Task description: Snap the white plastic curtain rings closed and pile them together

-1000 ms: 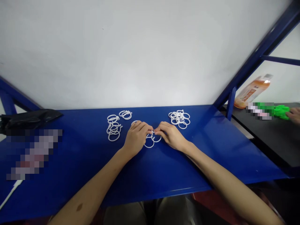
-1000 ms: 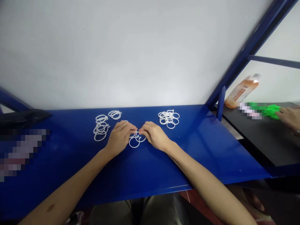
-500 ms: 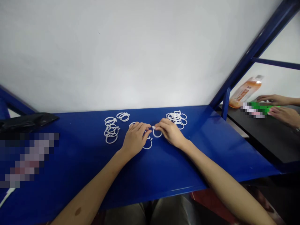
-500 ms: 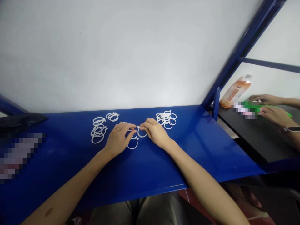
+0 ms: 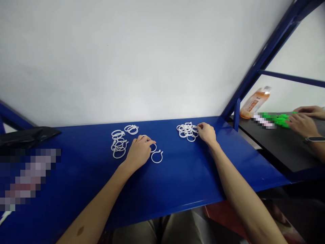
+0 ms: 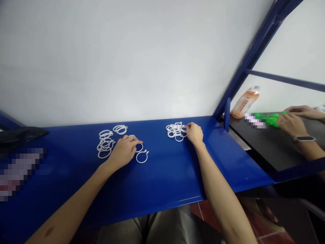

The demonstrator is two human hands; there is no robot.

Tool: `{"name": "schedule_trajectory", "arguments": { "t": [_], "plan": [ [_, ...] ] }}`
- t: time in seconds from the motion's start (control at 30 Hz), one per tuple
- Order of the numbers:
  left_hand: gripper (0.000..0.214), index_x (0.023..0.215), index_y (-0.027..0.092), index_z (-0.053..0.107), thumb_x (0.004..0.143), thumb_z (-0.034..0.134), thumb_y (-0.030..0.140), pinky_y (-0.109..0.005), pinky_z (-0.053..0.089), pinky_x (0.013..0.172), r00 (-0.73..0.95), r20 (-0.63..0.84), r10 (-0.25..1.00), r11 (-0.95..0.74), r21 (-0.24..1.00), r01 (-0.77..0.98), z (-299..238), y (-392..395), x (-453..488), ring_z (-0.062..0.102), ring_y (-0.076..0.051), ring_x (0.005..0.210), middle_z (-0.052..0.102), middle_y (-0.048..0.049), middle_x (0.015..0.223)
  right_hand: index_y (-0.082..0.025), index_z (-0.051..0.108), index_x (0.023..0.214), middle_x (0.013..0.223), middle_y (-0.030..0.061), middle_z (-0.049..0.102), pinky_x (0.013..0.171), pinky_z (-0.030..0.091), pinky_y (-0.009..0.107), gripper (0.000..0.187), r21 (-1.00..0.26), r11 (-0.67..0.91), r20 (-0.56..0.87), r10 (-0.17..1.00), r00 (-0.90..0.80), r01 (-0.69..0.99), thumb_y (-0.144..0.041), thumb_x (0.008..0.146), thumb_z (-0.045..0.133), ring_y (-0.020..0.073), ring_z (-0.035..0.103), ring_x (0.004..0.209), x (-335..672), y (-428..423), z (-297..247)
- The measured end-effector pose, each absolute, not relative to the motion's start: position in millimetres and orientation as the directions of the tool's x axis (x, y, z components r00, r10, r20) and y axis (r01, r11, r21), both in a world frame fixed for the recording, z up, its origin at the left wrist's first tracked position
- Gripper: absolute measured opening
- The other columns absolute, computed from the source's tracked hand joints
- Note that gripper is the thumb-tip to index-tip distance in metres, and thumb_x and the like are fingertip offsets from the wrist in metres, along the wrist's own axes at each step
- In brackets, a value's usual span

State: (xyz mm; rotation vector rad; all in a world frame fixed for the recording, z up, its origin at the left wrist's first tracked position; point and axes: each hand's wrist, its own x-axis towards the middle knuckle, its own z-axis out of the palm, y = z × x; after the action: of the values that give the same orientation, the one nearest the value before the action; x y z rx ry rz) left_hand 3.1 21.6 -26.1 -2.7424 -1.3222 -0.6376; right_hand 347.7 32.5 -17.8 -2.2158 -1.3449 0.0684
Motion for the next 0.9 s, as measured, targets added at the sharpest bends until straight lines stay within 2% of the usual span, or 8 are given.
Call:
{"name": "schedule_trajectory", "arguments": {
  "t": [0.17, 0.3, 0.43, 0.53, 0.63, 0.77, 0.83, 0.9],
  "plan": [
    [0.028, 0.112, 0.023, 0.070, 0.094, 0.051, 0.016, -0.041, 0.042, 0.081, 0.531, 0.371, 0.762, -0.606, 0.118, 0.787, -27, 22, 4, 0.056, -0.028, 0.099, 0.069, -0.0087, 0.105, -0.022, 0.073, 0.099, 0.100, 0.0094, 0.075, 0.078, 0.049, 0.034, 0.026, -0.471, -0.407, 0.217, 0.807, 0.550, 0.783, -0.040, 0.091, 0.057, 0.0260, 0.069, 0.092, 341, 30, -14],
    [0.017, 0.096, 0.022, 0.071, 0.094, 0.054, 0.020, -0.039, 0.039, 0.078, 0.514, 0.401, 0.758, -0.594, 0.099, 0.799, -27, 23, 5, 0.056, -0.027, 0.094, 0.069, -0.0074, 0.096, -0.018, 0.072, 0.102, 0.104, 0.0128, 0.073, 0.081, 0.049, 0.037, 0.027, -0.457, -0.379, 0.315, 0.778, 0.544, 0.805, -0.036, 0.093, 0.053, 0.0273, 0.066, 0.095, 339, 29, -10],
    [0.014, 0.090, 0.022, 0.068, 0.095, 0.054, 0.023, -0.039, 0.037, 0.079, 0.436, 0.511, 0.741, -0.558, 0.105, 0.823, -17, 22, 5, 0.056, -0.026, 0.093, 0.069, -0.0061, 0.091, -0.015, 0.071, 0.100, 0.105, 0.0148, 0.070, 0.092, 0.048, 0.043, 0.024, -0.394, -0.083, 0.591, 0.740, 0.322, 0.915, -0.030, 0.095, 0.052, 0.0282, 0.060, 0.102, 323, 26, -5],
    [0.013, 0.085, 0.022, 0.065, 0.095, 0.056, 0.025, -0.038, 0.036, 0.080, 0.341, 0.572, 0.746, -0.524, 0.188, 0.831, -6, 20, 5, 0.057, -0.025, 0.089, 0.069, -0.0032, 0.082, -0.017, 0.069, 0.102, 0.103, 0.0118, 0.070, 0.093, 0.049, 0.043, 0.022, -0.360, 0.232, 0.687, 0.721, 0.089, 0.904, -0.031, 0.098, 0.052, 0.0265, 0.059, 0.100, 293, 19, -3],
    [0.015, 0.077, 0.021, 0.060, 0.092, 0.059, 0.022, -0.036, 0.038, 0.079, 0.272, 0.587, 0.763, -0.532, 0.330, 0.780, 1, 17, 7, 0.057, -0.022, 0.082, 0.066, -0.0005, 0.075, -0.020, 0.067, 0.109, 0.100, 0.0086, 0.068, 0.089, 0.053, 0.042, 0.021, -0.370, 0.492, 0.634, 0.754, -0.173, 0.788, -0.033, 0.099, 0.053, 0.0231, 0.063, 0.094, 260, 4, -1],
    [0.020, 0.069, 0.021, 0.056, 0.088, 0.062, 0.023, -0.034, 0.039, 0.077, 0.242, 0.527, 0.814, -0.513, 0.460, 0.725, 0, 13, 12, 0.058, -0.019, 0.076, 0.065, 0.0013, 0.069, -0.025, 0.057, 0.132, 0.132, 0.0111, 0.056, 0.086, 0.057, 0.040, 0.039, -0.412, 0.659, 0.543, 0.732, -0.411, 0.630, -0.033, 0.094, 0.061, 0.0222, 0.062, 0.107, 227, -16, -1],
    [0.020, 0.068, 0.021, 0.057, 0.087, 0.063, 0.024, -0.034, 0.040, 0.076, 0.248, 0.472, 0.846, -0.488, 0.497, 0.717, -2, 13, 14, 0.059, -0.019, 0.076, 0.065, 0.0014, 0.069, -0.025, 0.058, 0.130, 0.138, 0.0110, 0.051, 0.085, 0.058, 0.037, 0.035, -0.440, 0.697, 0.530, 0.710, -0.463, 0.566, -0.029, 0.096, 0.058, 0.0193, 0.063, 0.104, 220, -20, -2],
    [0.021, 0.068, 0.021, 0.059, 0.087, 0.062, 0.026, -0.034, 0.041, 0.075, 0.251, 0.420, 0.872, -0.463, 0.543, 0.701, -2, 13, 15, 0.060, -0.020, 0.076, 0.066, 0.0012, 0.069, -0.023, 0.064, 0.121, 0.132, 0.0102, 0.055, 0.085, 0.057, 0.036, 0.025, -0.452, 0.722, 0.539, 0.689, -0.484, 0.524, -0.027, 0.099, 0.053, 0.0168, 0.064, 0.099, 218, -19, -5]
  ]
}}
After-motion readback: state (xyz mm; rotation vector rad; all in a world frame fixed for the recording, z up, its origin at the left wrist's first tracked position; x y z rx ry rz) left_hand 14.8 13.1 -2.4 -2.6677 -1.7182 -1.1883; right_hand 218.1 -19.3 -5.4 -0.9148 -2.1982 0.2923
